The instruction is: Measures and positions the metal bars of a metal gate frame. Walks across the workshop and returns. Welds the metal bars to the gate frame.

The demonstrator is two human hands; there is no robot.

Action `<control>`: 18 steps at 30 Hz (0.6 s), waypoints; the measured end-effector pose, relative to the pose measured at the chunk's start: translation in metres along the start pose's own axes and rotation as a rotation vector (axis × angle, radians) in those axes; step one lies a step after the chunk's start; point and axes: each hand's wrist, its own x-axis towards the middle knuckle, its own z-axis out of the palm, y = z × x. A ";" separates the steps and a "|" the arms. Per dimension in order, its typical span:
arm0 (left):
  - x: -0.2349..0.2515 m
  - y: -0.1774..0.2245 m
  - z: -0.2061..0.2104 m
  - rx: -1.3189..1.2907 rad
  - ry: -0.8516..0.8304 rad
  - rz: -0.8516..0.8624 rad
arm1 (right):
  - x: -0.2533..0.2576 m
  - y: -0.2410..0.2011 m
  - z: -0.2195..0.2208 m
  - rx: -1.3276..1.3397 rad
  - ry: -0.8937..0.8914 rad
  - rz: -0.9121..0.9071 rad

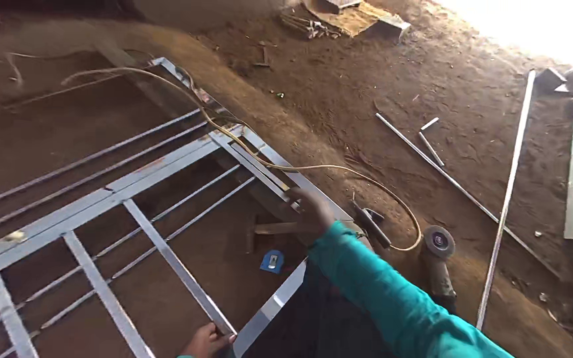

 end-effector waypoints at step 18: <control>-0.010 0.021 -0.002 -0.026 -0.113 0.025 | -0.096 0.229 -0.066 -0.525 0.092 0.677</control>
